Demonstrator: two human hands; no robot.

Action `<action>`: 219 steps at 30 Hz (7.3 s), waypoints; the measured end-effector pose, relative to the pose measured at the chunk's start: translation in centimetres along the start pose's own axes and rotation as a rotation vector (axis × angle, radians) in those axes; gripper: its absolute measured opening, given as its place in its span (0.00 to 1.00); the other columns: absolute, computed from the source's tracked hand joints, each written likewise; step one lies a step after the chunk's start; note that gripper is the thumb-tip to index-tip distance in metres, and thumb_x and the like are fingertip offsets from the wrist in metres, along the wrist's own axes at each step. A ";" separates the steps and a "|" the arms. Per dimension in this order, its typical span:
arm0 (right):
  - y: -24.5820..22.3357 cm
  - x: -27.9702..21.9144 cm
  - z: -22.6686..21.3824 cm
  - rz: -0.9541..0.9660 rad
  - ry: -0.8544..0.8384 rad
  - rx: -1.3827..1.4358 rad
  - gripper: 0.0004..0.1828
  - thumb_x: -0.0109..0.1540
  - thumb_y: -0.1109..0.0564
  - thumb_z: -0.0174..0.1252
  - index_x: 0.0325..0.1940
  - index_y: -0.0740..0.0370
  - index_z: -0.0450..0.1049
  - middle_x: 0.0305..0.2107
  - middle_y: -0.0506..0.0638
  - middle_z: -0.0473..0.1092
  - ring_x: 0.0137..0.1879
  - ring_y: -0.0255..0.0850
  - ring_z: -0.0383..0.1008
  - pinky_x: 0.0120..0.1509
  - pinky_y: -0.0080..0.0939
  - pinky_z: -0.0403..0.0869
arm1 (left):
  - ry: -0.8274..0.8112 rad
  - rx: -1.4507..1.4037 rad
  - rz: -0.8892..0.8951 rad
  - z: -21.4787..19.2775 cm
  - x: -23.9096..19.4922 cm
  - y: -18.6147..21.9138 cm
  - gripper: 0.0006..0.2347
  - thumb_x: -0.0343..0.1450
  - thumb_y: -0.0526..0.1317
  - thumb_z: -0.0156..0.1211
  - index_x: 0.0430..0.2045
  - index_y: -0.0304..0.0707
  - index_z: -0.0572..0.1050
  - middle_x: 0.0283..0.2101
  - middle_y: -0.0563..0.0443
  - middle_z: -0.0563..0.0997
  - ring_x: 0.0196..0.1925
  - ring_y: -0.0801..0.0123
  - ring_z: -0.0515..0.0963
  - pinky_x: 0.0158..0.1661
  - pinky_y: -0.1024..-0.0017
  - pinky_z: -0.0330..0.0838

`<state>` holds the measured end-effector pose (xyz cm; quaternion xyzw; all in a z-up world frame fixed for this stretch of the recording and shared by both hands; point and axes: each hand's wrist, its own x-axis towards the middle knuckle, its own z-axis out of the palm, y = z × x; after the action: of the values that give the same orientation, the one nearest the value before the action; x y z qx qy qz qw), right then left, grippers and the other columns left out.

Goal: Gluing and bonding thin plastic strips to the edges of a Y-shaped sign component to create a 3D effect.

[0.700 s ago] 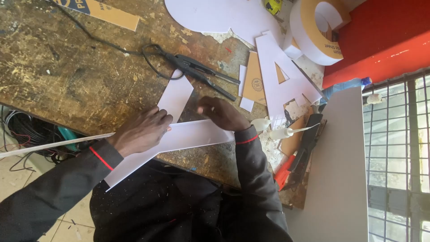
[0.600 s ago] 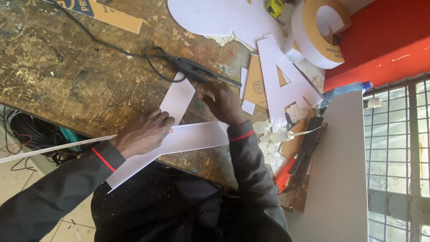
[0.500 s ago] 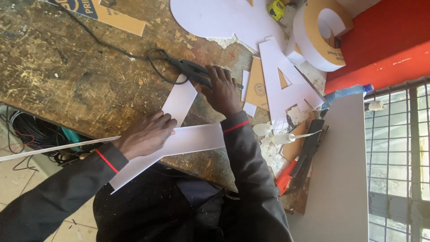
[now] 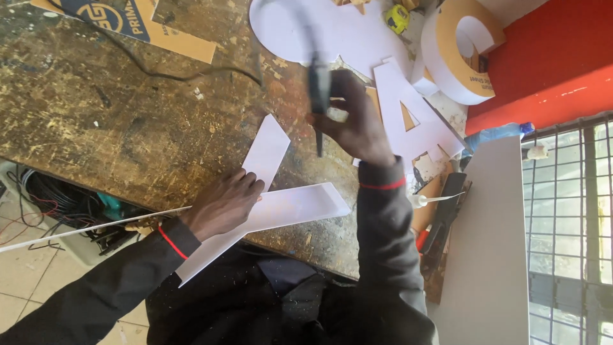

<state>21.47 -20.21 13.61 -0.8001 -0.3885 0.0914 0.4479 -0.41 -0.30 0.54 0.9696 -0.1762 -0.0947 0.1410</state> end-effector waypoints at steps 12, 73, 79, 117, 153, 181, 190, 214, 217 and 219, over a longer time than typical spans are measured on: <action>-5.4 -11.0 0.5 -0.003 -0.085 0.133 0.36 0.56 0.63 0.83 0.65 0.73 0.75 0.56 0.69 0.78 0.70 0.68 0.78 0.81 0.70 0.72 | -0.009 -0.012 -0.044 0.6 -0.7 0.5 0.05 0.78 0.34 0.52 0.36 0.48 0.74 0.38 0.48 0.78 0.48 0.56 0.81 0.45 0.60 0.77; -7.3 -11.8 4.5 0.020 -0.157 -0.108 0.36 0.64 0.54 0.82 0.70 0.53 0.68 0.58 0.55 0.83 0.65 0.47 0.88 0.70 0.44 0.88 | 0.185 0.095 -0.048 0.5 -1.8 2.0 0.05 0.82 0.42 0.57 0.48 0.47 0.78 0.40 0.55 0.77 0.43 0.62 0.77 0.50 0.62 0.76; -6.6 -12.8 3.3 0.052 -0.153 -0.131 0.37 0.61 0.47 0.82 0.68 0.48 0.69 0.58 0.52 0.84 0.66 0.49 0.90 0.70 0.47 0.90 | 0.190 0.052 -0.112 -0.5 -1.5 2.7 0.04 0.78 0.40 0.60 0.43 0.47 0.76 0.41 0.52 0.78 0.49 0.57 0.79 0.58 0.59 0.74; -6.1 -15.4 3.4 0.229 -0.095 -0.084 0.41 0.54 0.59 0.87 0.64 0.43 0.71 0.60 0.53 0.84 0.68 0.49 0.88 0.70 0.44 0.85 | 0.315 -0.425 0.052 -3.7 -3.8 -1.7 0.13 0.78 0.43 0.66 0.52 0.35 0.81 0.54 0.43 0.86 0.53 0.56 0.85 0.59 0.57 0.80; -7.2 -13.6 3.9 0.084 -0.032 -0.084 0.34 0.60 0.56 0.82 0.65 0.51 0.71 0.56 0.58 0.83 0.62 0.50 0.90 0.63 0.40 0.94 | 0.275 -0.185 -0.107 0.0 -1.8 2.7 0.16 0.75 0.36 0.62 0.58 0.36 0.79 0.61 0.41 0.82 0.60 0.48 0.80 0.58 0.55 0.81; -8.7 -12.3 5.7 0.108 -0.070 -0.166 0.32 0.58 0.58 0.83 0.60 0.50 0.72 0.50 0.56 0.85 0.58 0.49 0.92 0.61 0.43 0.93 | 0.259 -0.253 -0.165 1.3 -0.8 3.1 0.06 0.78 0.32 0.62 0.35 0.47 0.75 0.34 0.52 0.76 0.37 0.60 0.77 0.37 0.63 0.77; -8.9 -11.8 5.8 0.121 -0.070 -0.189 0.33 0.56 0.58 0.85 0.58 0.50 0.72 0.50 0.57 0.85 0.58 0.50 0.92 0.64 0.45 0.90 | 0.234 -0.207 -0.141 1.2 -0.6 3.0 0.05 0.76 0.33 0.59 0.37 0.49 0.74 0.35 0.51 0.75 0.39 0.57 0.77 0.40 0.61 0.75; -9.1 -12.2 5.6 0.143 -0.085 -0.208 0.32 0.56 0.59 0.85 0.57 0.52 0.73 0.51 0.57 0.85 0.60 0.51 0.91 0.66 0.47 0.90 | 0.240 -0.263 -0.161 1.1 -0.5 3.0 0.07 0.76 0.29 0.62 0.36 0.46 0.75 0.33 0.52 0.75 0.33 0.60 0.77 0.36 0.62 0.77; -8.4 -12.4 5.3 0.098 -0.120 -0.181 0.36 0.57 0.58 0.86 0.62 0.50 0.71 0.54 0.54 0.84 0.61 0.49 0.91 0.65 0.44 0.92 | 0.213 -0.215 -0.172 1.1 -0.5 3.1 0.06 0.78 0.31 0.62 0.34 0.47 0.75 0.33 0.51 0.75 0.35 0.61 0.77 0.38 0.63 0.78; -7.9 -12.5 5.2 0.038 -0.141 -0.180 0.35 0.58 0.57 0.86 0.63 0.50 0.71 0.54 0.54 0.85 0.62 0.48 0.91 0.65 0.43 0.90 | 0.269 -0.208 -0.170 1.0 -0.6 3.1 0.07 0.78 0.31 0.60 0.33 0.48 0.73 0.33 0.51 0.74 0.37 0.60 0.76 0.41 0.63 0.76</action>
<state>6.14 -23.35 14.30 -0.8359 -0.4105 0.1205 0.3438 -2.17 -3.07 0.62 0.9651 -0.0626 0.0065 0.2542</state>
